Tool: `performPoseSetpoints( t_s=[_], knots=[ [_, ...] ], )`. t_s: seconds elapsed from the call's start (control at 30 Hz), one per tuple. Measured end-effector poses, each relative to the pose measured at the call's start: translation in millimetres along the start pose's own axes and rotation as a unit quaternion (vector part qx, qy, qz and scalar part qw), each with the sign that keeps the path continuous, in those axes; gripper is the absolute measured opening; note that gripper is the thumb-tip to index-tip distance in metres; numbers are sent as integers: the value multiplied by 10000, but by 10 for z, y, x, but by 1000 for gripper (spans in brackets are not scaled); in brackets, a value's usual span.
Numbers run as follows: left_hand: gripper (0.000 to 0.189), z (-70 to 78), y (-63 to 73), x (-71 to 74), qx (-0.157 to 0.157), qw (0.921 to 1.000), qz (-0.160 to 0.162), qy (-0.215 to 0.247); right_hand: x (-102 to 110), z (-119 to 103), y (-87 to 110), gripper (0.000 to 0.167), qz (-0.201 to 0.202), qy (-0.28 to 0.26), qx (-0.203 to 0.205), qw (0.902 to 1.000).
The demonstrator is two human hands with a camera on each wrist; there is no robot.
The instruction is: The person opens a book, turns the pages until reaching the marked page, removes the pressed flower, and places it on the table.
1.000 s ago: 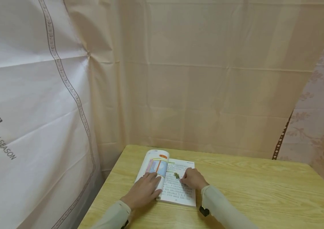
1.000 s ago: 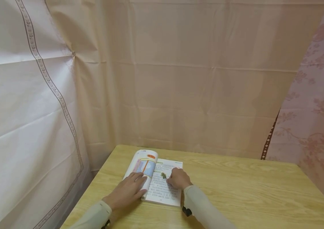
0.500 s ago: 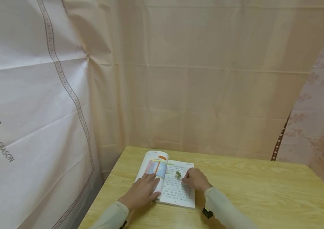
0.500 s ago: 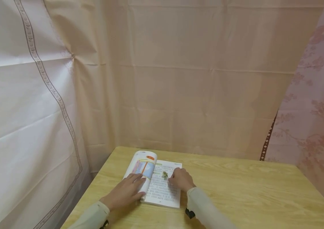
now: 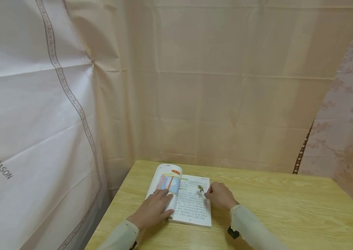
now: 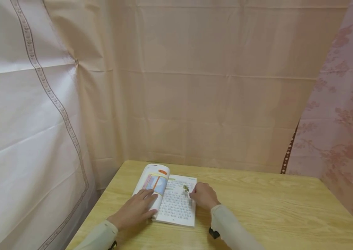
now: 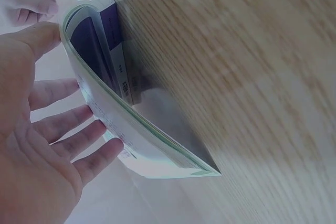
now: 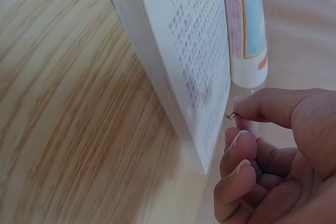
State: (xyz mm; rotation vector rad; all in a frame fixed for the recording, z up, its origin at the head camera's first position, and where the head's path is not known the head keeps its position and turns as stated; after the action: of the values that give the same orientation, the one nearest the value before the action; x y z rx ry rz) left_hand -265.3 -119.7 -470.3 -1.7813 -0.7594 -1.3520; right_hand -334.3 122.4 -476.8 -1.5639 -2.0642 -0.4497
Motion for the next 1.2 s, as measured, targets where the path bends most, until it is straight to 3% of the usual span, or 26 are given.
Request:
performPoseSetpoints(
  t_s=[1.2],
  knots=[
    [53,6,4,1,-78,9998,143,-104,426,214,249,45,414,141,-387,9983]
  ],
)
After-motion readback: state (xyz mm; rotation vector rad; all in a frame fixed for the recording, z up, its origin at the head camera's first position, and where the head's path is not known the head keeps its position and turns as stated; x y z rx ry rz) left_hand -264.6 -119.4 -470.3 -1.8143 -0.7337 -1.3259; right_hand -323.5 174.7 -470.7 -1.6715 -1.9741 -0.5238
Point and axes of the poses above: each hand's wrist, its own y-axis away from the middle knuckle, its own x-axis out of the back of the hand, z = x × y, the point moved 7 cm from there along -y, towards the middle knuckle, and after that the axes turned 14 degrees about -y, right-handed, at the moved point
